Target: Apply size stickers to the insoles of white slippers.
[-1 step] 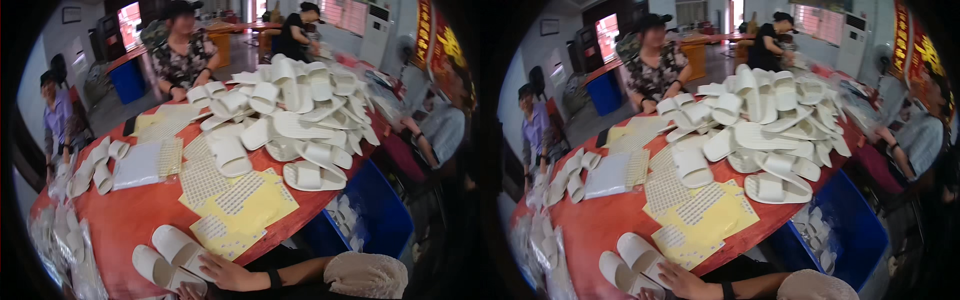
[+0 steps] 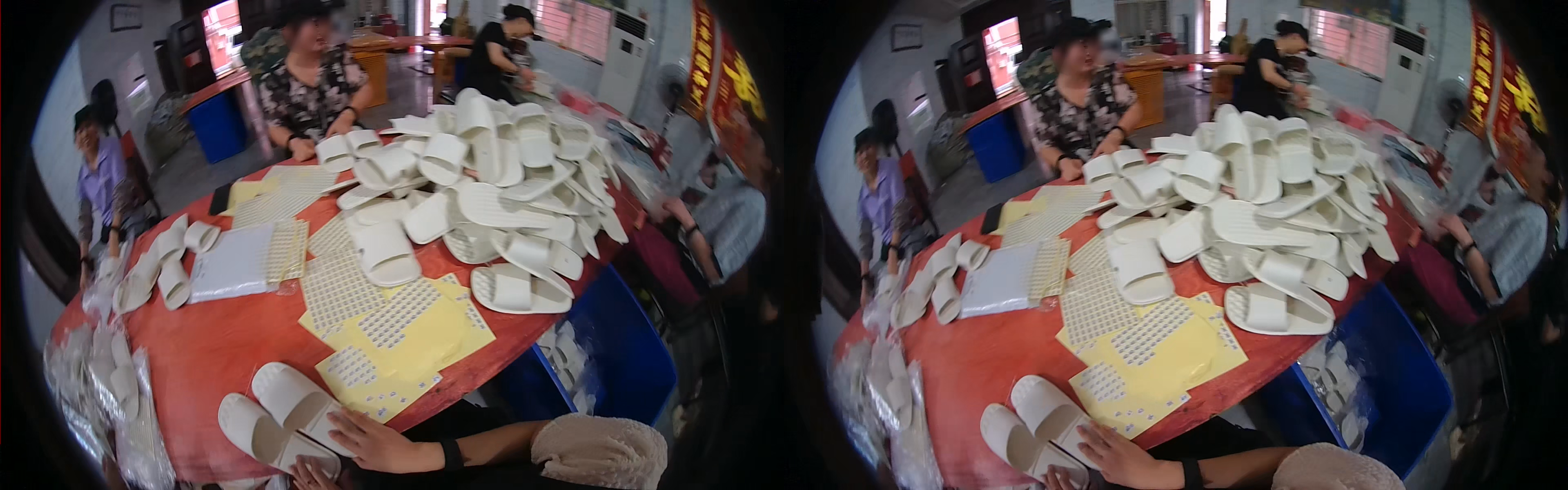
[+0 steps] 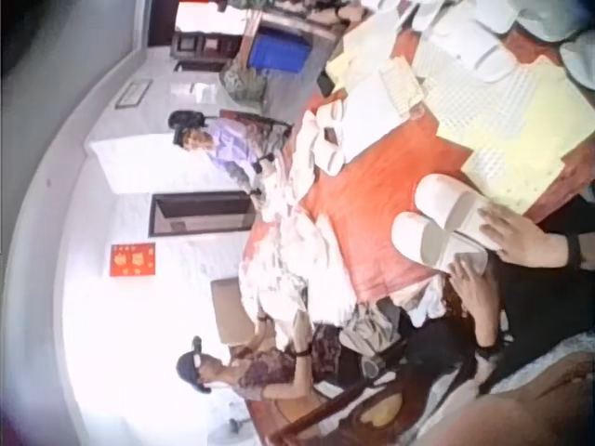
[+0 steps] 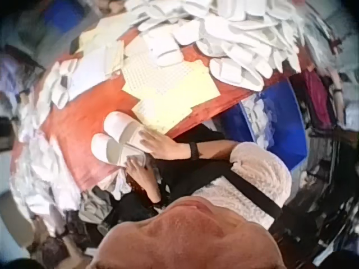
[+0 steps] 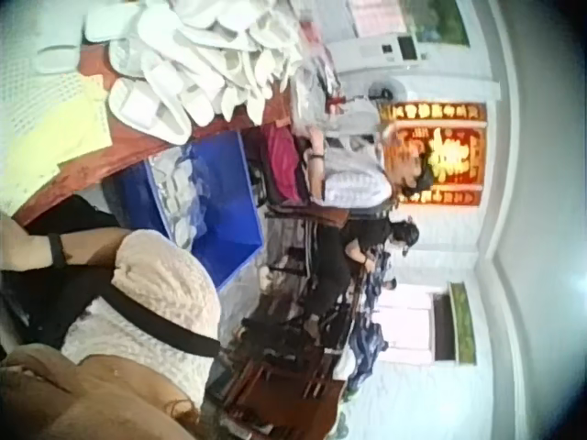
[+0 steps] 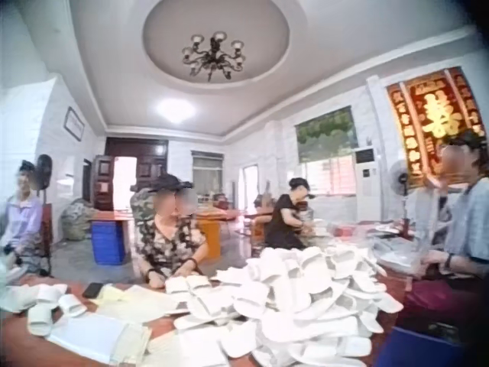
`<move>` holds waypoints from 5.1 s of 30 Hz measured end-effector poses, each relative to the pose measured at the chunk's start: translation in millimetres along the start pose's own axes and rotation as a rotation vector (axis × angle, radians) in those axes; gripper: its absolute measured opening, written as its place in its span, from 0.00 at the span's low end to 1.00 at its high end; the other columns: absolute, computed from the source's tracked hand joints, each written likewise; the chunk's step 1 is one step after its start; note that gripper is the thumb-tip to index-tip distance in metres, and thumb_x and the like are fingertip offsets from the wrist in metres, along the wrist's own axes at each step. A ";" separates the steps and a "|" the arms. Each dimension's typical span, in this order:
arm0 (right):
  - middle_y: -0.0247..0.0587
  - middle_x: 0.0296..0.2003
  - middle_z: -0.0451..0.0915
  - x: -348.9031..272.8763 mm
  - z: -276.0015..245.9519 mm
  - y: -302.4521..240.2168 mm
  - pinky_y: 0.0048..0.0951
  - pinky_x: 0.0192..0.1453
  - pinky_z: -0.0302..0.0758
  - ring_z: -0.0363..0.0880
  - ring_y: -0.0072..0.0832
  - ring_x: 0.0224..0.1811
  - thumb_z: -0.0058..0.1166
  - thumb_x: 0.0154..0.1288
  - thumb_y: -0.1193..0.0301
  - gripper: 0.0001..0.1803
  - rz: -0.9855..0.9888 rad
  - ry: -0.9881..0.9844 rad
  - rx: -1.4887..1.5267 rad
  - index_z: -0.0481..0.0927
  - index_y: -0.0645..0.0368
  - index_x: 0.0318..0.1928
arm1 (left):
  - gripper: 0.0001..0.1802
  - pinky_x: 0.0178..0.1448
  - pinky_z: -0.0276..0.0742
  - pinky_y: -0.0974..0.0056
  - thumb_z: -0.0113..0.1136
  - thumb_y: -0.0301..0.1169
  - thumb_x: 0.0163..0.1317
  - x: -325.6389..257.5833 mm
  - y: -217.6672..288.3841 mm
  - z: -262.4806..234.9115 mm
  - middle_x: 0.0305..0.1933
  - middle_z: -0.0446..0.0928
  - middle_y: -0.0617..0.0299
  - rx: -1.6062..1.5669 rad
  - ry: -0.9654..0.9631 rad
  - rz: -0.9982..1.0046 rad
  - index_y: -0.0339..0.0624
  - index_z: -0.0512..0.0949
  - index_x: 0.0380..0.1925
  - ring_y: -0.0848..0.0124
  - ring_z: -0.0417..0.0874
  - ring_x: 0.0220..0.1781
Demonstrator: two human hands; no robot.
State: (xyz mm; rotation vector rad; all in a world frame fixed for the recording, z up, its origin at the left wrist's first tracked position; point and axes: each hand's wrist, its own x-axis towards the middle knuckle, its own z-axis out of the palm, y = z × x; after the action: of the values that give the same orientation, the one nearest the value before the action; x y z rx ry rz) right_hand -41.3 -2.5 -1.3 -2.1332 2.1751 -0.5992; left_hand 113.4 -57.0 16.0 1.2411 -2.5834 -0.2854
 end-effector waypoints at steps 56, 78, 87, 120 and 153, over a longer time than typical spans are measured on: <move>0.45 0.42 0.81 -29.1 -67.8 -1.9 0.30 0.49 0.76 0.81 0.36 0.45 0.54 0.60 0.81 0.08 0.238 -0.020 0.632 0.81 0.63 0.41 | 0.36 0.70 0.50 0.41 0.68 0.33 0.47 11.7 29.1 31.9 0.70 0.57 0.52 -0.097 0.014 0.006 0.39 0.68 0.59 0.50 0.55 0.72; 0.43 0.39 0.81 -70.1 -71.1 75.4 0.31 0.48 0.73 0.79 0.37 0.42 0.54 0.63 0.76 0.07 0.576 0.228 0.183 0.81 0.61 0.41 | 0.41 0.68 0.57 0.48 0.68 0.32 0.45 28.1 5.1 14.8 0.70 0.61 0.63 -0.079 -0.022 0.124 0.54 0.66 0.64 0.57 0.61 0.71; 0.40 0.36 0.79 -64.4 -68.8 93.6 0.31 0.44 0.69 0.76 0.34 0.39 0.58 0.58 0.77 0.08 0.455 0.243 0.053 0.82 0.59 0.40 | 0.34 0.72 0.52 0.45 0.62 0.29 0.55 22.2 18.9 9.6 0.69 0.63 0.60 -0.007 -0.150 0.086 0.48 0.65 0.64 0.56 0.58 0.73; 0.35 0.31 0.73 -29.9 -63.2 92.2 0.35 0.39 0.65 0.73 0.35 0.36 0.60 0.54 0.73 0.06 0.423 -0.046 0.111 0.79 0.56 0.34 | 0.32 0.65 0.67 0.51 0.62 0.32 0.51 22.4 117.1 56.0 0.65 0.65 0.46 -0.137 -0.211 0.417 0.29 0.70 0.57 0.53 0.65 0.68; 0.27 0.38 0.72 -59.1 -76.0 40.1 0.17 0.47 0.65 0.68 0.13 0.41 0.50 0.69 0.72 0.06 0.809 0.176 1.573 0.72 0.60 0.44 | 0.12 0.44 0.73 0.65 0.66 0.28 0.55 22.2 106.1 30.0 0.38 0.77 0.56 -1.205 -0.039 -0.029 0.38 0.77 0.39 0.62 0.79 0.40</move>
State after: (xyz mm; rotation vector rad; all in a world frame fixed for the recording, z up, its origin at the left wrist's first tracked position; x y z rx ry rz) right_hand -98.4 72.7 42.9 -0.3829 1.3391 -1.5717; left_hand 12.6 -7.2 21.2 0.7540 -1.7602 -1.5535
